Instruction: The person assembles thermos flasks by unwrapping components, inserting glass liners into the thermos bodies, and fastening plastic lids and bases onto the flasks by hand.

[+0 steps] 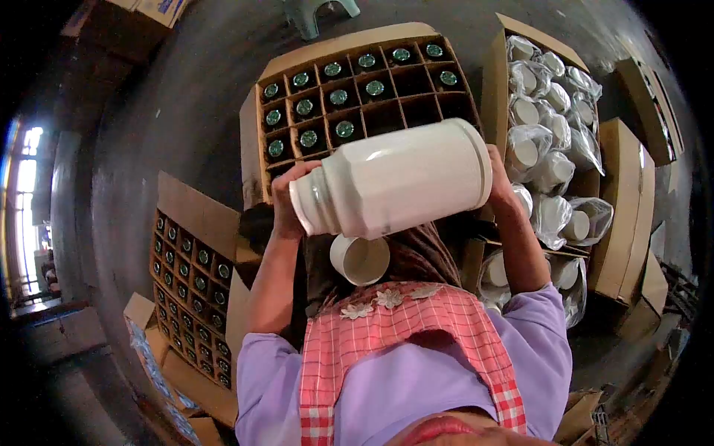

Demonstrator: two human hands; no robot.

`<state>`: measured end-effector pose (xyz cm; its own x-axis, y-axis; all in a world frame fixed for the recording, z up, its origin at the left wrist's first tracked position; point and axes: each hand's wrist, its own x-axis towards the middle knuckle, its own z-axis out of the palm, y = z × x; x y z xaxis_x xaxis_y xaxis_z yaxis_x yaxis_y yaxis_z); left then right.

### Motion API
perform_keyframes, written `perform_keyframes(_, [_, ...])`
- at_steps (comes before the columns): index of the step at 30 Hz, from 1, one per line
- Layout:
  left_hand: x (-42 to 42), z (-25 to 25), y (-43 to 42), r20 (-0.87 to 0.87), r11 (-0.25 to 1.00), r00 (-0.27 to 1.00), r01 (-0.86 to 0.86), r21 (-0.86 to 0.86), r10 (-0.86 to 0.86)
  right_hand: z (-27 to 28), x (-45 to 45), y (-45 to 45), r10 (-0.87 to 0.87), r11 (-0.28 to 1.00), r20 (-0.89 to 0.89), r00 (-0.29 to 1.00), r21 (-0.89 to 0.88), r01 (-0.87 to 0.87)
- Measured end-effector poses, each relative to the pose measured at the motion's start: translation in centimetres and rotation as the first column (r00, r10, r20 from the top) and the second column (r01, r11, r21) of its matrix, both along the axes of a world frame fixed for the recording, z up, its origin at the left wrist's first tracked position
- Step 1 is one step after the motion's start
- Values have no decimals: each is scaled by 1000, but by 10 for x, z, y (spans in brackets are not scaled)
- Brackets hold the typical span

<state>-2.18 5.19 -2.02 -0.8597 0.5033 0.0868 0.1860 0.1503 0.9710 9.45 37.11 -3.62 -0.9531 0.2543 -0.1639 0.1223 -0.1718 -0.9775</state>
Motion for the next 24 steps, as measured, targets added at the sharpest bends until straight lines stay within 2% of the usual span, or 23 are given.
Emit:
perform_keyframes(1, [5,18,10,-356,988,934,-22,-154,-34,1,1,-3,-47,999,48,998,2,47])
perform_keyframes(2, [3,12,10,-61,1000,998,-16,5,17,3,3,-6,-97,995,92,991,6,97])
perform_keyframes(3, [-1,0,7,242,986,970,-59,158,20,2,3,-7,-117,993,71,991,11,116])
perform_keyframes(4, [-1,-11,2,521,947,853,-148,286,-24,2,3,-8,-136,991,49,989,17,136])
perform_keyframes(5, [-3,-17,-5,235,998,972,9,68,-25,-1,2,-6,-131,991,-38,991,20,132])
perform_keyframes(6, [-5,-23,-7,475,964,879,-95,249,-36,-2,1,-5,-130,991,-126,984,24,134])
perform_keyframes(7, [-7,-29,-7,677,891,729,-238,388,-100,3,-1,-5,-108,956,-336,936,223,190])
perform_keyframes(8, [-8,-36,-7,818,785,535,-407,467,-209,8,-1,-2,-19,933,-409,912,320,163])
perform_keyframes(9, [-9,-49,-14,455,950,878,-4,312,-146,13,-1,1,81,898,-470,879,417,140])
perform_keyframes(10, [-6,-42,-11,517,939,844,-47,342,-146,19,-2,3,187,852,-517,835,509,125])
perform_keyframes(11, [-1,-29,-5,576,926,804,-93,366,-147,26,-1,2,223,740,-474,852,651,169])
perform_keyframes(12, [2,-21,-2,632,911,760,-139,388,-153,25,-1,1,181,781,-454,872,605,153])
perform_keyframes(14, [2,-28,-8,630,877,755,-165,451,-182,18,-3,0,101,852,-402,910,508,130])
perform_keyframes(15, [1,-31,-9,627,858,753,-176,482,-198,6,-1,4,14,933,-200,980,356,60])
perform_keyframes(17, [3,-14,-6,319,965,945,-13,263,-74,-14,-4,12,14,993,-66,998,121,-6])
perform_keyframes(18, [7,-1,-2,73,990,996,35,137,-45,-21,-4,12,25,1000,4,1000,-7,-25])
perform_keyframes(19, [11,11,1,-181,1000,983,12,6,-10,-16,-2,7,32,999,-26,999,-42,-33])
perform_keyframes(22, [19,36,6,-483,990,873,-3,-144,-67,-14,1,2,47,999,84,995,21,-49])
perform_keyframes(23, [15,31,5,-653,989,749,25,-146,-116,-9,2,0,41,999,130,991,3,-42])
perform_keyframes(24, [15,34,8,-711,986,687,56,-154,-150,-2,3,-2,35,999,175,984,-15,-33])
